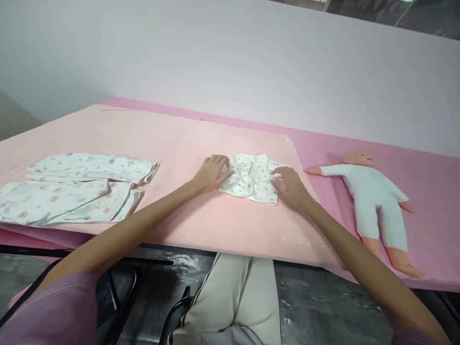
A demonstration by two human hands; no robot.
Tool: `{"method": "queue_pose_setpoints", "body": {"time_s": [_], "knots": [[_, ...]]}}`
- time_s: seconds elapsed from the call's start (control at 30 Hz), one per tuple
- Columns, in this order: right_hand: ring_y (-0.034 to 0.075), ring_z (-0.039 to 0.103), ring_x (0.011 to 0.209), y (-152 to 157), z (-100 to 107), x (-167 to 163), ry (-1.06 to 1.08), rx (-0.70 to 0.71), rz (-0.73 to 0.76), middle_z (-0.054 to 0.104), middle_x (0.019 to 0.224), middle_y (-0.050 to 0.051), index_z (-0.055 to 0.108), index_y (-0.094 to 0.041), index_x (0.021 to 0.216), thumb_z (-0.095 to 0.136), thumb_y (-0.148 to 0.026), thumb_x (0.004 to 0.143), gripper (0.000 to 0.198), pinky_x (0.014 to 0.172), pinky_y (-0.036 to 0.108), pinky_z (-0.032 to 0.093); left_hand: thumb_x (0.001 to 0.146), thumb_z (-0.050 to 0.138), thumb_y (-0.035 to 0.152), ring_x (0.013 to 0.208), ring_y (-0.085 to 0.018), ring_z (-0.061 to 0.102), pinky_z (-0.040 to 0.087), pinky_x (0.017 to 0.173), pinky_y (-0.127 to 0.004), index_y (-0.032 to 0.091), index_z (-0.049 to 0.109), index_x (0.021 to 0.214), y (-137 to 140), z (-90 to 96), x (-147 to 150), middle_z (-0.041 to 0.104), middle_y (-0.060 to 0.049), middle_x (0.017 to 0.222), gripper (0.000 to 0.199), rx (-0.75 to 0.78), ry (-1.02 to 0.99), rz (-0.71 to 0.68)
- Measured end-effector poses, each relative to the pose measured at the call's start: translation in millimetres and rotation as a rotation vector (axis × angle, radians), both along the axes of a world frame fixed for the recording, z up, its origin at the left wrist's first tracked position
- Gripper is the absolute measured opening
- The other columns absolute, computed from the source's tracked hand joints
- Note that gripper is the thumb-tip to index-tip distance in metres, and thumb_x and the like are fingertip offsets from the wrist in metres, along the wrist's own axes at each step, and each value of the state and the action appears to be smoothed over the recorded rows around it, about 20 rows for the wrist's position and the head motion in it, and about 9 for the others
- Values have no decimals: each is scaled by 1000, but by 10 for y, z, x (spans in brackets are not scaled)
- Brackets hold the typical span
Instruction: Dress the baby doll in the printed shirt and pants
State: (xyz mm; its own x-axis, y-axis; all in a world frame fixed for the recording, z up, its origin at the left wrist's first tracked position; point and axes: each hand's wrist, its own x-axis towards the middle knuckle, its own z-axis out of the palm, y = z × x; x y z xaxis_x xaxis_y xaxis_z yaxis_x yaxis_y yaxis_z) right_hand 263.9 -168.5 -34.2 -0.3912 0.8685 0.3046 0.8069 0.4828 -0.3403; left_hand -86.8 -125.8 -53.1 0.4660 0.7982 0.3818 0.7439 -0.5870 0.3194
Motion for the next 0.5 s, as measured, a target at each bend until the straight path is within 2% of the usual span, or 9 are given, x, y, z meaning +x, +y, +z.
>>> {"method": "queue_pose_setpoints", "body": {"time_s": [0.1,0.2,0.3,0.4,0.5], "knots": [[40,58,136,464,-41,204,7,5,-155,67,143,18,64,-23,133,48,-47,106,39,119,58,44,103,51,55,141,-38,52,41,118,-54,22,62,132,500,26,-100,65,-17,147,45,-62,12,158],[39,60,134,983,-41,217,-52,-186,-212,68,141,20,64,-19,128,60,-46,100,39,114,55,48,97,57,61,145,-39,52,41,120,-54,21,65,131,1094,43,51,69,-16,146,53,-228,97,162],[32,70,104,1302,18,148,-64,-410,-271,74,125,17,64,-21,117,72,-53,95,40,92,45,57,81,71,71,134,-41,63,49,108,-48,23,72,112,1537,78,248,76,-15,135,57,-437,224,163],[24,65,74,1368,127,111,23,-567,-293,74,99,9,61,-24,109,78,-68,90,51,69,39,54,72,77,71,114,-38,73,53,90,-42,23,72,99,1708,165,322,79,-15,123,55,-597,251,109],[24,65,69,1285,278,116,136,-636,-245,70,86,6,60,-25,109,80,-74,88,57,63,38,53,79,72,70,105,-34,74,53,82,-39,23,67,103,1641,309,300,78,-14,118,52,-617,135,47]]}}
